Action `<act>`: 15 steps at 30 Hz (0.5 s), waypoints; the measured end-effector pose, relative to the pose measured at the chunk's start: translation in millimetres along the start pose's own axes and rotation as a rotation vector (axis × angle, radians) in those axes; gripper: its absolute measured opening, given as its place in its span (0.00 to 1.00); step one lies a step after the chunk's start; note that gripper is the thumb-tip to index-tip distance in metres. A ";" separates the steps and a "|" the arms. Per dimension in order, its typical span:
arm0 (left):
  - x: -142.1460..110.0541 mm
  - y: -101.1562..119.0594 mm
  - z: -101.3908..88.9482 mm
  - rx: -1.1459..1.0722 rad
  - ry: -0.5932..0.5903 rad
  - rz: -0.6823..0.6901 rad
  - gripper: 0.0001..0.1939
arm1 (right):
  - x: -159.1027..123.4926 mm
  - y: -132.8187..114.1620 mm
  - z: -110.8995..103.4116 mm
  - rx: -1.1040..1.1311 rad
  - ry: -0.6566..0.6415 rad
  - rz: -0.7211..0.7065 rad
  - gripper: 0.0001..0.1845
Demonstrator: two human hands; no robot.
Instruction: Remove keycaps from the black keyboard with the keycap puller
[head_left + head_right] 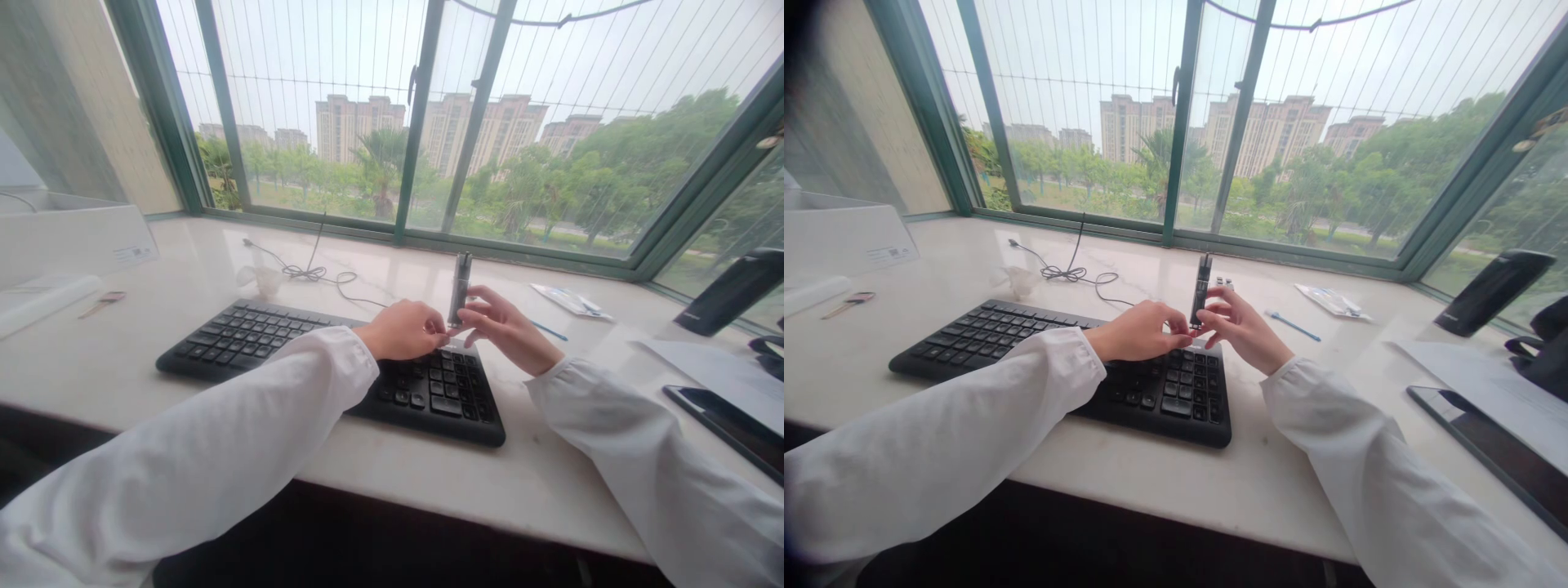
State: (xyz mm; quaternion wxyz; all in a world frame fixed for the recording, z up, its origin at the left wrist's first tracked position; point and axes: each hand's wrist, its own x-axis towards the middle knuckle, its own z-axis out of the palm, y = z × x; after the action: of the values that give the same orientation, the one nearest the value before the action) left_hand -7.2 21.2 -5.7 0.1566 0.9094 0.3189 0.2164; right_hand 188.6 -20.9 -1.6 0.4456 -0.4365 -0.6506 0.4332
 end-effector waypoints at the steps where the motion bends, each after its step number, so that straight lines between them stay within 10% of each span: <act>1: 0.4 -0.5 -0.4 -0.010 0.008 0.006 0.15 | 0.1 -0.1 -0.2 -0.007 -0.009 -0.004 0.25; 15: -2.0 4.3 -7.2 -0.013 -0.002 -0.069 0.11 | -0.2 5.6 7.5 -0.093 0.007 -0.104 0.24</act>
State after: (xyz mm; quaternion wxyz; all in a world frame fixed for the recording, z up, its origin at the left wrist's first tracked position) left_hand -9.9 17.7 1.8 0.1701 0.8970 0.3487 0.2119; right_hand 182.4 -21.0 -8.7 0.4488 -0.4239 -0.6904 0.3772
